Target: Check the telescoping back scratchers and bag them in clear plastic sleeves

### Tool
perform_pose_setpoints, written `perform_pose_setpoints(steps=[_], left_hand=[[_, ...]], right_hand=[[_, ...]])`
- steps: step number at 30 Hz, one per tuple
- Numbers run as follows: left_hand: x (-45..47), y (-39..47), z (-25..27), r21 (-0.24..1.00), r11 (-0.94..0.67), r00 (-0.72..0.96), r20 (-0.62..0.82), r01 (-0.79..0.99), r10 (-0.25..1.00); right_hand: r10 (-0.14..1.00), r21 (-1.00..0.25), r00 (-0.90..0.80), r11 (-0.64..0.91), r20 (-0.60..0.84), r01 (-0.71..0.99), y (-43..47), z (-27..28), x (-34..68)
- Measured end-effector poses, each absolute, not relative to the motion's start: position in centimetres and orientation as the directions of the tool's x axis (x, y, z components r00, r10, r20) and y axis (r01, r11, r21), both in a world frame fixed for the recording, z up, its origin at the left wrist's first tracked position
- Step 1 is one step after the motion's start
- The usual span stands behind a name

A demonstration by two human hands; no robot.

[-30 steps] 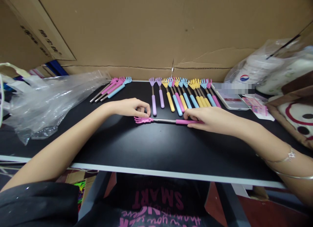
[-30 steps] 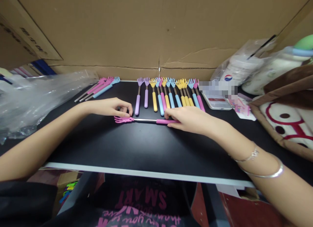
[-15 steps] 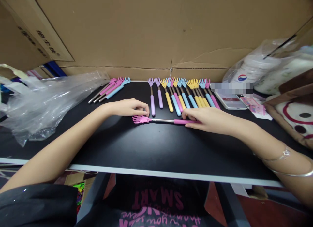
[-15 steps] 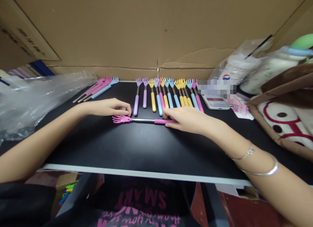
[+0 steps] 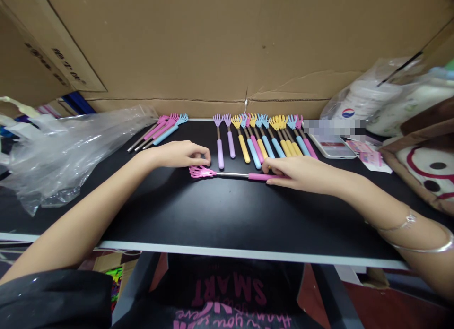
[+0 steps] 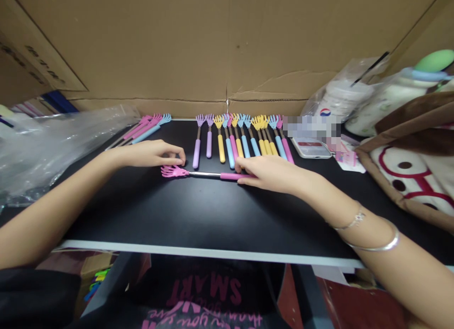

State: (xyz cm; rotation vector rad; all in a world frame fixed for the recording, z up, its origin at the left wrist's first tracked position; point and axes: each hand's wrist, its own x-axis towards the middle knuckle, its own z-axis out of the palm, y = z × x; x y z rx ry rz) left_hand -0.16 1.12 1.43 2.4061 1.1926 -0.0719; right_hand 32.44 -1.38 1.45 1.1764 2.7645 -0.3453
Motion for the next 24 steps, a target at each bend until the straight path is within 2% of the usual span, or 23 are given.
perform_pose_setpoints(steps=[8, 24], left_hand=[[-0.27, 1.12, 1.79, 0.413, -0.472, 0.613, -0.339, 0.779, 0.714], [-0.32, 0.99, 1.63, 0.397, -0.511, 0.635, -0.310, 0.763, 0.707]], right_hand=[[0.690, -0.197, -0.677, 0.649, -0.256, 0.735, -1.29, 2.15, 32.92], [0.695, -0.211, -0.667, 0.633, -0.269, 0.745, -1.26, 2.03, 32.79]])
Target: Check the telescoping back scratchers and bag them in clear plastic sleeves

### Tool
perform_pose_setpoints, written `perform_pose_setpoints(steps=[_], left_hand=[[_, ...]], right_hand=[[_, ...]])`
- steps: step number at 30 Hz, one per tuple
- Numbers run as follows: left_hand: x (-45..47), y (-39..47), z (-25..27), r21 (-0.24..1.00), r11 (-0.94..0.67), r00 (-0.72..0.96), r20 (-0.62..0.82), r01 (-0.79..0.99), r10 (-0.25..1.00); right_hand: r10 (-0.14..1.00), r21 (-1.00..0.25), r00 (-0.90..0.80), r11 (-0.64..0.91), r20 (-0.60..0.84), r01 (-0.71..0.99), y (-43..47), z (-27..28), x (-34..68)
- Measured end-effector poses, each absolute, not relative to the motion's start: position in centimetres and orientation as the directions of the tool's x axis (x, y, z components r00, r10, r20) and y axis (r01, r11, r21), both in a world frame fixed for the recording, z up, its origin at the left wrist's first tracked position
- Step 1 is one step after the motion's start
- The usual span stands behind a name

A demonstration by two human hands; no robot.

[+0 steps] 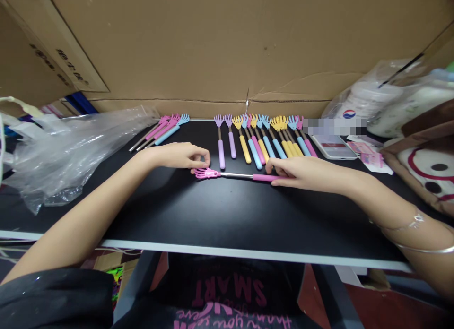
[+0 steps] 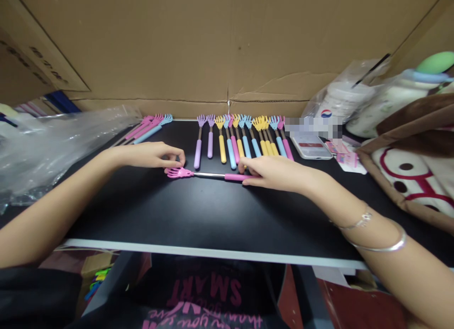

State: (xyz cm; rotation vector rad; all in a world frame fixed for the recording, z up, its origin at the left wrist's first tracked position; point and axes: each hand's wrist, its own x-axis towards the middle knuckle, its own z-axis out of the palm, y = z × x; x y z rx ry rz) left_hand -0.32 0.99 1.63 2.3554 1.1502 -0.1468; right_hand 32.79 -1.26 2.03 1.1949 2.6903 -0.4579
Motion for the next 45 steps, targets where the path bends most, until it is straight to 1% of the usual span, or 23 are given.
perform_pose_setpoints(steps=[6, 9, 11, 15, 16, 18, 20, 22, 24, 27, 28, 30, 32, 34, 36, 39, 42, 44, 45], left_hand=[[-0.4, 1.0, 1.7, 0.376, -0.489, 0.607, -0.336, 0.787, 0.720], [-0.2, 0.8, 1.8, 0.342, -0.522, 0.618, -0.311, 0.782, 0.722], [0.0, 0.6, 1.8, 0.280, -0.572, 0.635, -0.263, 0.771, 0.727], [0.7, -0.1, 1.8, 0.128, -0.653, 0.665, -0.108, 0.746, 0.739], [0.9, -0.3, 1.8, 0.114, -0.667, 0.676, -0.073, 0.736, 0.734], [1.4, -0.7, 1.8, 0.124, -0.690, 0.697, -0.023, 0.714, 0.717], [1.8, -1.1, 1.9, 0.145, -0.701, 0.707, 0.016, 0.698, 0.707], [2.2, -1.3, 1.8, 0.130, -0.697, 0.695, 0.067, 0.705, 0.716], [2.7, -1.6, 1.8, 0.046, -0.672, 0.661, 0.145, 0.739, 0.736], [3.5, -2.1, 1.5, -0.129, -0.624, 0.633, 0.273, 0.770, 0.724], [3.8, -2.3, 1.4, -0.176, -0.620, 0.642, 0.302, 0.764, 0.705], [4.2, -2.5, 1.2, -0.232, -0.630, 0.670, 0.324, 0.741, 0.669], [4.3, -2.6, 1.0, -0.241, -0.652, 0.693, 0.313, 0.719, 0.649], [4.0, -2.3, 1.0, -0.217, -0.681, 0.713, 0.280, 0.699, 0.643], [3.3, -1.7, 1.3, -0.177, -0.708, 0.726, 0.257, 0.684, 0.637], [1.6, -0.4, 1.9, -0.152, -0.691, 0.702, 0.272, 0.706, 0.658], [-0.1, 0.8, 2.6, -0.176, -0.600, 0.623, 0.295, 0.780, 0.724], [-0.9, 1.3, 2.9, -0.169, -0.557, 0.581, 0.279, 0.813, 0.765], [-1.0, 1.3, 3.0, -0.163, -0.550, 0.573, 0.256, 0.819, 0.778]], right_hand=[[0.691, -0.204, -0.672, 0.641, -0.266, 0.740, -1.2, 2.1, 32.8], [0.686, -0.185, -0.676, 0.652, -0.271, 0.735, -1.3, 2.2, 32.9], [0.679, -0.166, -0.687, 0.669, -0.261, 0.724, -1.4, 2.3, 33.0], [0.636, -0.134, -0.738, 0.730, -0.227, 0.670, -1.5, 2.5, 32.9], [0.634, -0.129, -0.745, 0.737, -0.206, 0.663, -1.5, 2.5, 32.9], [0.651, -0.115, -0.747, 0.739, -0.131, 0.664, -1.6, 2.6, 32.8], [0.687, -0.089, -0.726, 0.722, -0.021, 0.686, -1.6, 2.7, 32.7], [0.715, -0.055, -0.694, 0.699, 0.091, 0.713, -1.6, 2.8, 32.7], [0.728, -0.013, -0.660, 0.673, 0.185, 0.740, -1.7, 2.8, 32.5], [0.717, 0.083, -0.634, 0.641, 0.288, 0.763, -2.0, 2.5, 32.1], [0.709, 0.111, -0.634, 0.635, 0.309, 0.764, -2.2, 2.2, 31.9], [0.692, 0.156, -0.649, 0.637, 0.315, 0.755, -2.5, 1.7, 31.5], [0.687, 0.189, -0.669, 0.644, 0.285, 0.741, -2.7, 1.2, 31.2], [0.687, 0.208, -0.681, 0.649, 0.252, 0.732, -2.6, 1.2, 31.2], [0.683, 0.191, -0.694, 0.668, 0.226, 0.720, -2.1, 1.7, 31.7], [0.703, 0.098, -0.695, 0.689, 0.153, 0.718, -0.6, 3.1, 33.4], [0.770, -0.044, -0.635, 0.637, 0.052, 0.769, 1.4, 4.5, 35.8], [0.767, -0.183, -0.640, 0.624, -0.045, 0.760, 2.3, 5.1, 37.3], [0.763, -0.224, -0.640, 0.610, -0.092, 0.760, 2.6, 5.3, 37.8]])
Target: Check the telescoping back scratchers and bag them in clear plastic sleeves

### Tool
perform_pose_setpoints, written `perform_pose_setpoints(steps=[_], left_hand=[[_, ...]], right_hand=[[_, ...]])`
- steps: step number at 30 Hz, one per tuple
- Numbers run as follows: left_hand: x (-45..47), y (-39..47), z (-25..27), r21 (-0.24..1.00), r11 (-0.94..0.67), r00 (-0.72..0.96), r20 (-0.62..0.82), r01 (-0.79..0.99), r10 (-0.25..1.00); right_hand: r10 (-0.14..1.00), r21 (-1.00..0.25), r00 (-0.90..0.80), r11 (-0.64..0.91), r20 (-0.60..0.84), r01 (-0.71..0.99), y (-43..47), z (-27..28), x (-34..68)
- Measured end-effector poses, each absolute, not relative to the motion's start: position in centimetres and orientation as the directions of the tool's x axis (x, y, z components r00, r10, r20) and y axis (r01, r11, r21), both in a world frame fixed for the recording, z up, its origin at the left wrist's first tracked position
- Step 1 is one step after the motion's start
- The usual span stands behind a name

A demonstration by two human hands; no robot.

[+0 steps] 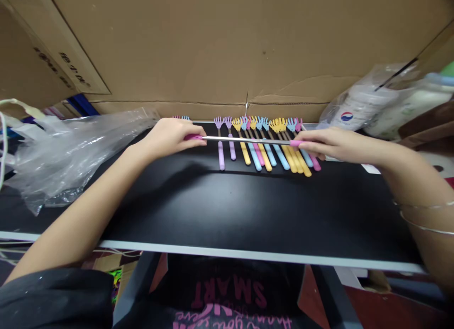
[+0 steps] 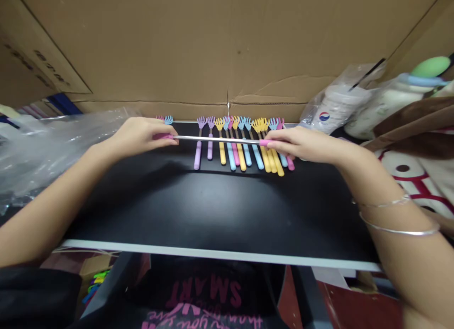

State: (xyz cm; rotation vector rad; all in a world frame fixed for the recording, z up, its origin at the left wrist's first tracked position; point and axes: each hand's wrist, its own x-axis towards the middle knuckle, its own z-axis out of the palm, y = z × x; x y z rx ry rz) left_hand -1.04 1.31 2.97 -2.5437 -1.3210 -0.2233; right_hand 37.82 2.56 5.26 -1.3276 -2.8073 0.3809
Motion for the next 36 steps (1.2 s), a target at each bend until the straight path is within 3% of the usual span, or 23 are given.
perform_pose_setpoints(steps=[2, 5, 10, 13, 19, 23, 28, 32, 36], left_hand=[[-1.0, 1.2, 3.0, -0.158, -0.551, 0.573, 0.201, 0.819, 0.794], [-0.6, 0.8, 2.8, -0.200, -0.546, 0.578, 0.173, 0.814, 0.797], [0.0, 0.8, 2.0, -0.366, -0.504, 0.612, 0.298, 0.782, 0.733], [1.0, 0.4, 1.2, -0.421, -0.524, 0.668, 0.373, 0.740, 0.644], [3.9, -1.7, -0.5, -0.448, -0.639, 0.777, 0.436, 0.625, 0.454], [4.4, -2.1, -0.9, -0.362, -0.668, 0.754, 0.416, 0.650, 0.509], [4.2, -2.3, 0.5, -0.186, -0.694, 0.716, 0.251, 0.696, 0.651], [2.3, -1.3, 2.9, 0.037, -0.684, 0.676, 0.123, 0.728, 0.726], [-0.6, 0.4, 4.2, 0.211, -0.604, 0.623, -0.035, 0.769, 0.781]], right_hand=[[0.770, -0.240, -0.622, 0.583, -0.141, 0.777, 2.7, 5.4, 38.3], [0.805, -0.159, -0.579, 0.560, -0.129, 0.813, 2.4, 5.0, 38.1], [0.845, 0.113, -0.535, 0.532, -0.003, 0.839, 2.5, 3.1, 36.9], [0.787, 0.269, -0.598, 0.549, 0.153, 0.791, 1.7, 1.6, 35.1], [0.629, 0.334, -0.729, 0.649, 0.270, 0.683, -1.5, -0.8, 31.5], [0.595, 0.276, -0.742, 0.691, 0.308, 0.668, -1.7, -0.8, 31.5], [0.587, 0.211, -0.773, 0.746, 0.239, 0.631, -1.6, 1.0, 32.2], [0.636, 0.033, -0.760, 0.763, 0.136, 0.645, -0.7, 3.7, 34.1], [0.732, -0.155, -0.681, 0.672, -0.014, 0.724, 1.6, 5.4, 37.0]])
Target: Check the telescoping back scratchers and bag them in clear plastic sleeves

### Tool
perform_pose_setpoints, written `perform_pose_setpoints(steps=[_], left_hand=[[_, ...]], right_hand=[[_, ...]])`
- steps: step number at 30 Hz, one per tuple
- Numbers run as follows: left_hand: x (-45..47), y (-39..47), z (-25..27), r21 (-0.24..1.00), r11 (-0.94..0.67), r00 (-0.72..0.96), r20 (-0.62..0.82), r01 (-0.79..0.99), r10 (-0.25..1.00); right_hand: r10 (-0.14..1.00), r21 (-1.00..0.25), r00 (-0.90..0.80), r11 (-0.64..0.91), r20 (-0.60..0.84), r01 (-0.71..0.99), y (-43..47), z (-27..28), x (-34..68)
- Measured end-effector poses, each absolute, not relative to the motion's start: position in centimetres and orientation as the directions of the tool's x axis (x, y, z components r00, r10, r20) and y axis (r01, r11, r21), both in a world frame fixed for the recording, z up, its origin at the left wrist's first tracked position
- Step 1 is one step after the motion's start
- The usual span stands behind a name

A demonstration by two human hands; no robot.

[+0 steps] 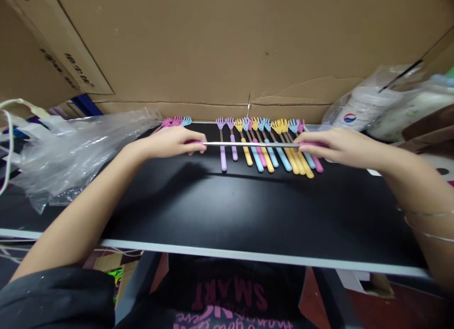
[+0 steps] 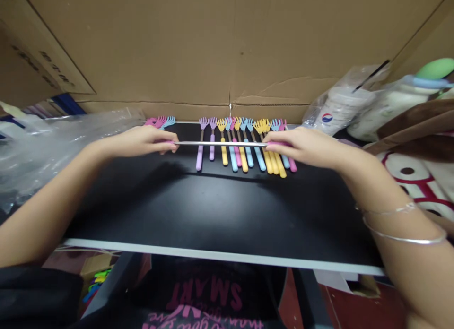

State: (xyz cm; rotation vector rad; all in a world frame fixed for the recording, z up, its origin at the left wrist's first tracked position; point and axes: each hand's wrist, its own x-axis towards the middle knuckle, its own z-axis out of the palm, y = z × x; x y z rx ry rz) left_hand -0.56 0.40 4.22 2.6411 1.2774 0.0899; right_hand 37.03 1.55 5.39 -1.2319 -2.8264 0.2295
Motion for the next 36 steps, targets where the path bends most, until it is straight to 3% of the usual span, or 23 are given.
perform_pose_setpoints(steps=[4, 6, 10, 15, 19, 23, 28, 31, 33, 36], left_hand=[[-1.6, 1.0, 4.1, 0.333, -0.595, 0.667, -0.168, 0.731, 0.726], [-1.5, 0.9, 3.9, 0.324, -0.593, 0.663, -0.178, 0.737, 0.727], [-1.5, 0.7, 3.9, 0.036, -0.568, 0.568, -0.016, 0.823, 0.823], [-1.3, 1.0, 3.0, -0.335, -0.506, 0.591, 0.235, 0.795, 0.772], [0.5, 0.5, 1.5, -0.454, -0.532, 0.685, 0.302, 0.715, 0.663], [3.0, -1.0, 0.3, -0.498, -0.639, 0.809, 0.302, 0.585, 0.505], [3.9, -2.0, 0.5, -0.460, -0.632, 0.781, 0.343, 0.624, 0.521], [3.9, -2.2, 0.7, -0.363, -0.657, 0.749, 0.261, 0.661, 0.609], [3.7, -2.1, 0.9, -0.225, -0.680, 0.714, 0.145, 0.698, 0.685], [2.4, -1.4, 1.7, 0.094, -0.683, 0.689, -0.099, 0.724, 0.717]], right_hand=[[0.729, -0.199, -0.673, 0.646, -0.129, 0.737, 2.6, 5.3, 38.5], [0.743, -0.193, -0.651, 0.624, -0.155, 0.757, 2.5, 5.0, 38.5], [0.811, -0.093, -0.563, 0.555, -0.159, 0.826, 2.1, 5.0, 38.1], [0.871, 0.219, -0.490, 0.480, -0.006, 0.850, 2.0, 4.6, 37.1], [0.769, 0.338, -0.611, 0.534, 0.186, 0.775, 0.9, 2.6, 34.8], [0.624, 0.344, -0.754, 0.675, 0.206, 0.653, -1.0, -0.1, 32.1], [0.610, 0.381, -0.757, 0.659, 0.234, 0.649, -1.3, -0.5, 31.7], [0.614, 0.338, -0.762, 0.686, 0.207, 0.645, -0.9, 0.2, 32.3], [0.640, 0.248, -0.754, 0.714, 0.145, 0.654, -0.7, 0.9, 32.9], [0.682, 0.013, -0.730, 0.731, -0.049, 0.682, -0.1, 2.2, 34.2]])
